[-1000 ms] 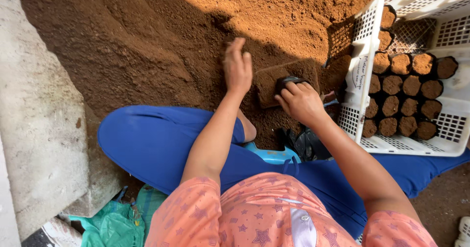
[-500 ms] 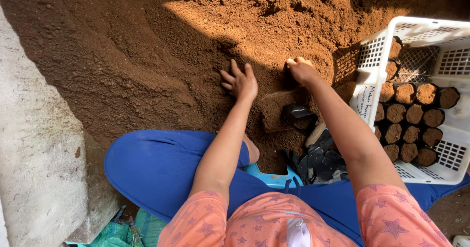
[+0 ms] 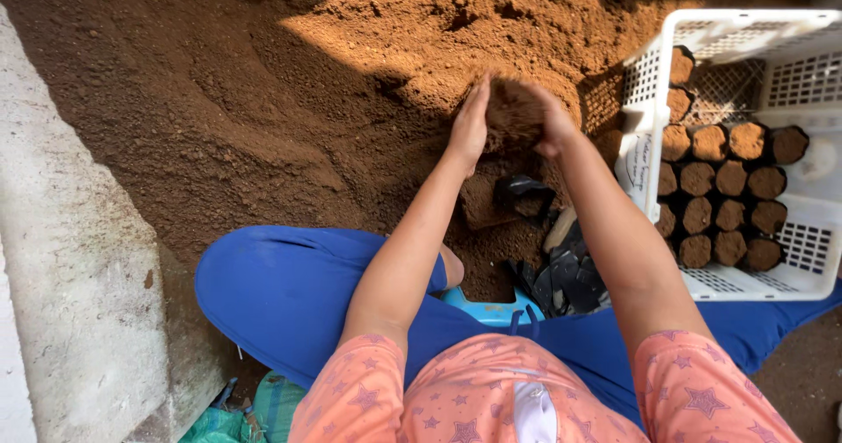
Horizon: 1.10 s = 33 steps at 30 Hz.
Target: The person scoops soil from a large pile and fills small black plastic nursery pots by hand. The filled pots are placed into a white plastic crate. The person repeats this process for multiple pots.
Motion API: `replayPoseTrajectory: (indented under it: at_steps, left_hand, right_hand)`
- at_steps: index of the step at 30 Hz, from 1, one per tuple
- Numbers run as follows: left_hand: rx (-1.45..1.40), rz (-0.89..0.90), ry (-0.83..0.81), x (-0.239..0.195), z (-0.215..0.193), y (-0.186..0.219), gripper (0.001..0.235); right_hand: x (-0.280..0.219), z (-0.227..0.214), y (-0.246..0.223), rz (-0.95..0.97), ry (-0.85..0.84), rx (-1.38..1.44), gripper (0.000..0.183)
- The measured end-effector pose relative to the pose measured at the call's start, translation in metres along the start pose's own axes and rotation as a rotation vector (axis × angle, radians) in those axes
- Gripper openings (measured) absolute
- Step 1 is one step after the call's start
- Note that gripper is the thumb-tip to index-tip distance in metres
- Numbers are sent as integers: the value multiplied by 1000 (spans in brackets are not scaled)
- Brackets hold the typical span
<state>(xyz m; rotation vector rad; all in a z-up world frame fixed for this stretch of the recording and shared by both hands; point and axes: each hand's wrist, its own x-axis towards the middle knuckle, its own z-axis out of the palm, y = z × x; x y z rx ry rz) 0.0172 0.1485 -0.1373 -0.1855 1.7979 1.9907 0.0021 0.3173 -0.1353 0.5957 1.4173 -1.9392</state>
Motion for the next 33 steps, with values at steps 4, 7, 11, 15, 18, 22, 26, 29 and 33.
replayPoseTrajectory:
  at_steps: [4,7,11,15,18,22,26,29,33]
  left_hand:
    - [570,315,-6,-43,13,57,50]
    - [904,398,-181,-91,20,93,26]
    - [1305,387,-497,-127,41,100,14]
    - [1465,455,-396,-129,51,72,36]
    - [1422,437,-384,-122,41,49,42]
    - [1297,539,-354,-113,31,30,46]
    - [1115,624,-354,-101,26,22,49]
    - [1155,540,-343,-92,22,19,27]
    - [987,365,-368,-85,17,13,31]
  right_hand:
    - [-38,-55,23,-192,113,412,58]
    - [-65,-78,55,-329,109,618,53]
    - [-91,-89,89,-431,74,794,58]
    - [-111,-73,92,-525,135,863,61]
    - [-126,-44,86,-548,173,909,63]
    - [-135,-7,70,-718,82,795,53]
    - [-129,14,53,-826,29,759,42]
    - [-123,23,47,-816,5,786,38]
    - [-122,29,47,-767,85,696,37]
